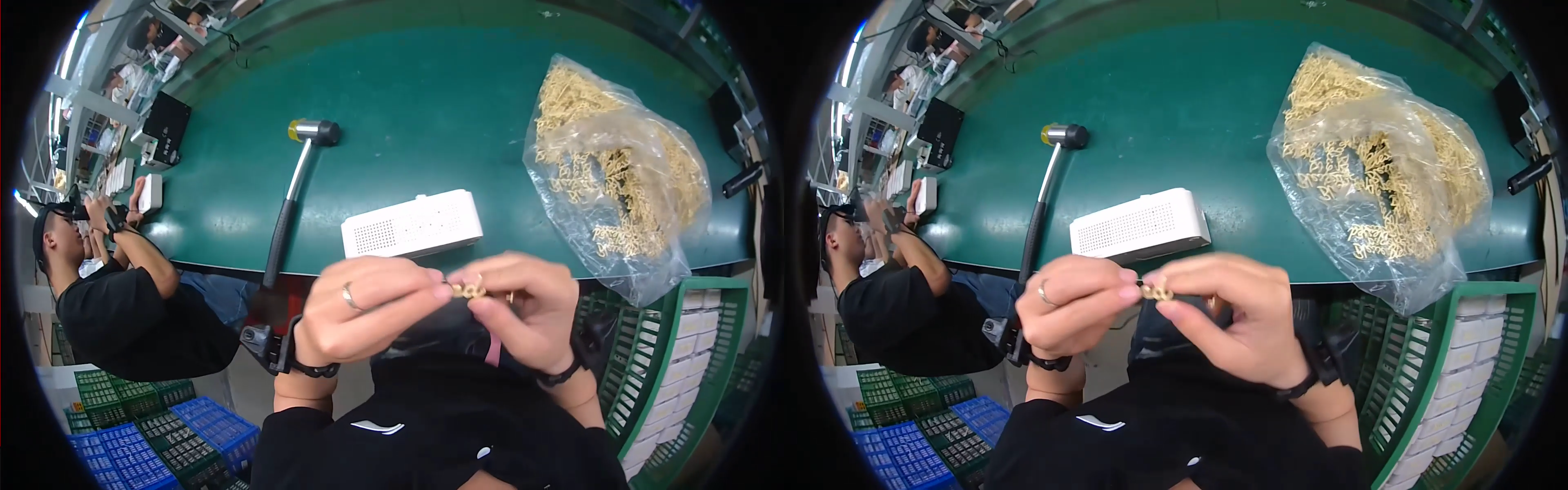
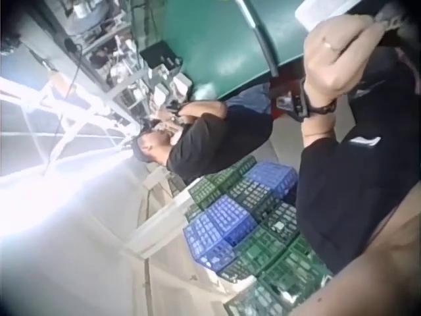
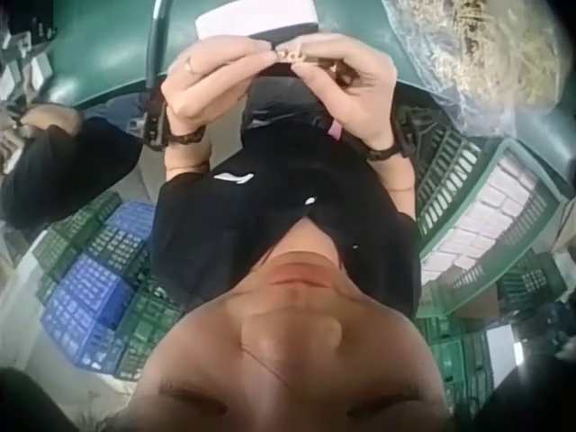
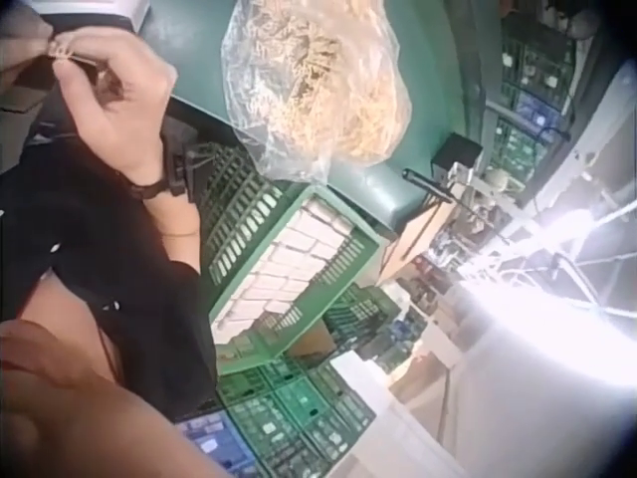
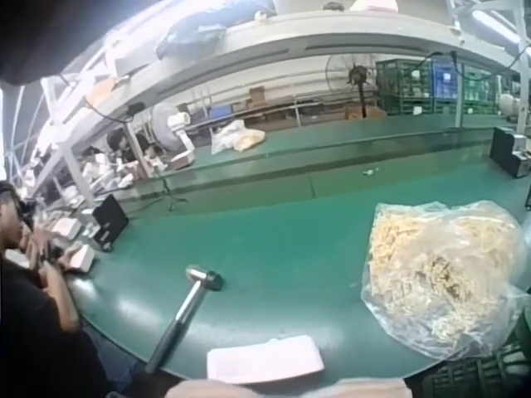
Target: The person picks up a gold emblem from a bag, presses it onto a white speaker, and taps it into place with a mallet before placing the speaker into a green crate.
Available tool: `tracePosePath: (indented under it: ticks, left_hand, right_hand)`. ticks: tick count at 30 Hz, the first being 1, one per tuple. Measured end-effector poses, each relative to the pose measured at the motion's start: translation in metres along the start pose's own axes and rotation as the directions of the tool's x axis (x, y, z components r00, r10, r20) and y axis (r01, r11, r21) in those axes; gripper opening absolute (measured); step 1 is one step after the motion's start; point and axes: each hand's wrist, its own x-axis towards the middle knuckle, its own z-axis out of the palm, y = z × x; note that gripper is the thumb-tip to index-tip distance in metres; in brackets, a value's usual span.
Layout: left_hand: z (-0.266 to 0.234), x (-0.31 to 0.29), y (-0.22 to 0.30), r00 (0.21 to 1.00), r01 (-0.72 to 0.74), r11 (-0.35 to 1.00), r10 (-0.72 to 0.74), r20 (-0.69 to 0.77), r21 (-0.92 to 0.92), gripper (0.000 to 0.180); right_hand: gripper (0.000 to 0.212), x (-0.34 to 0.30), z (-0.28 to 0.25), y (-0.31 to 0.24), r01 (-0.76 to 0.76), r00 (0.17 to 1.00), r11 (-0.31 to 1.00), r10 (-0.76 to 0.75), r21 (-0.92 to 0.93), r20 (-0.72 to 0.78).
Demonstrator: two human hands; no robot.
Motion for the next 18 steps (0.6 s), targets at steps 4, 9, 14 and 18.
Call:
tracePosePath:
  ticks: [4,9,14,18]
  left_hand:
    - [-0.015,-0.010,-0.016,0.994,0.069,0.994,-0.061,-0.095,0.080,0.026]
    - [-0.008,-0.009,-0.029,0.976,0.216,0.957,-0.204,-0.079,0.194,0.034]
    - [0.006,-0.008,-0.032,0.971,0.237,0.958,-0.236,-0.026,0.163,0.034]
    - [0.009,-0.010,-0.031,0.971,0.237,0.957,-0.237,-0.022,0.170,0.029]
  right_hand:
    - [0.033,0.019,-0.016,0.016,0.077,0.997,0.991,-0.076,-0.106,0.017]
    - [0.050,0.042,-0.020,0.033,0.090,0.995,0.950,-0.101,-0.299,-0.020]
    - [0.059,0.041,-0.015,0.055,0.095,0.995,0.950,-0.081,-0.296,0.058]
    - [0.060,0.041,-0.016,0.066,0.111,0.992,0.952,-0.089,-0.287,0.088]
